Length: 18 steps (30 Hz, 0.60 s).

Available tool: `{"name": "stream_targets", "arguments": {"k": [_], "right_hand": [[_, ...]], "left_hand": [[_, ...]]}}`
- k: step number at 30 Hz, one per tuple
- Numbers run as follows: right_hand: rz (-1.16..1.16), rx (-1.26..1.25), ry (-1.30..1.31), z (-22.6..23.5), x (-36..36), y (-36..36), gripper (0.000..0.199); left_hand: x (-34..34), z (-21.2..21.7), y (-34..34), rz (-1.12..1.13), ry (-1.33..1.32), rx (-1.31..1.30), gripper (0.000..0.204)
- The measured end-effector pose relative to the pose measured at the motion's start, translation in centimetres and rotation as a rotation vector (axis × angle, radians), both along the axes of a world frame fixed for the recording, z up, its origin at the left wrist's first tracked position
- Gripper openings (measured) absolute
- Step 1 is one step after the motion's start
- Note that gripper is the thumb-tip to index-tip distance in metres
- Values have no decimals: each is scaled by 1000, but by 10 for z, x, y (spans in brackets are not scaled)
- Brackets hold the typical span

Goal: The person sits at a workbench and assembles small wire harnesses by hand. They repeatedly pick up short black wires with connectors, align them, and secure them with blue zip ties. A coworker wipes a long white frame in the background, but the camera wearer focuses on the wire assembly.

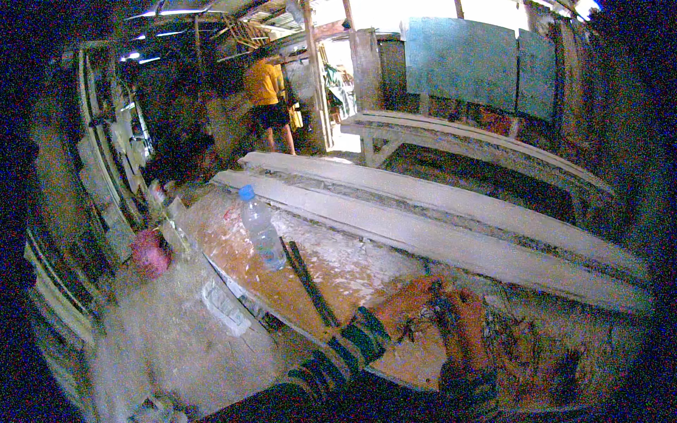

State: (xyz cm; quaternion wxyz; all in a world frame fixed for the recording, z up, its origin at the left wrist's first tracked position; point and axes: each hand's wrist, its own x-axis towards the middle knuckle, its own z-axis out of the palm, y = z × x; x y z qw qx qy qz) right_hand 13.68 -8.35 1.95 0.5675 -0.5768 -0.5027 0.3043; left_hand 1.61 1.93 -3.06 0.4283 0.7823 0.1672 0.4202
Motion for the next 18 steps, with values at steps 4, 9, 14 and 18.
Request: {"name": "stream_targets", "arguments": {"k": [4, 9, 14, 18], "right_hand": [[-22, 23, -97, 7, -4, -4, 19], [-36, -2, -23, 11, -3, -7, 17], [55, 30, 127, 11, -3, -9, 15], [85, 0, 182, 9, -3, -9, 17]], "left_hand": [[-5, 5, 0, 76, 35, 103, 18], [-9, 19, -16, 19, 28, -190, 16], [-7, 25, -23, -96, -186, -410, 21], [-10, 26, -17, -134, -57, -392, 21]]}}
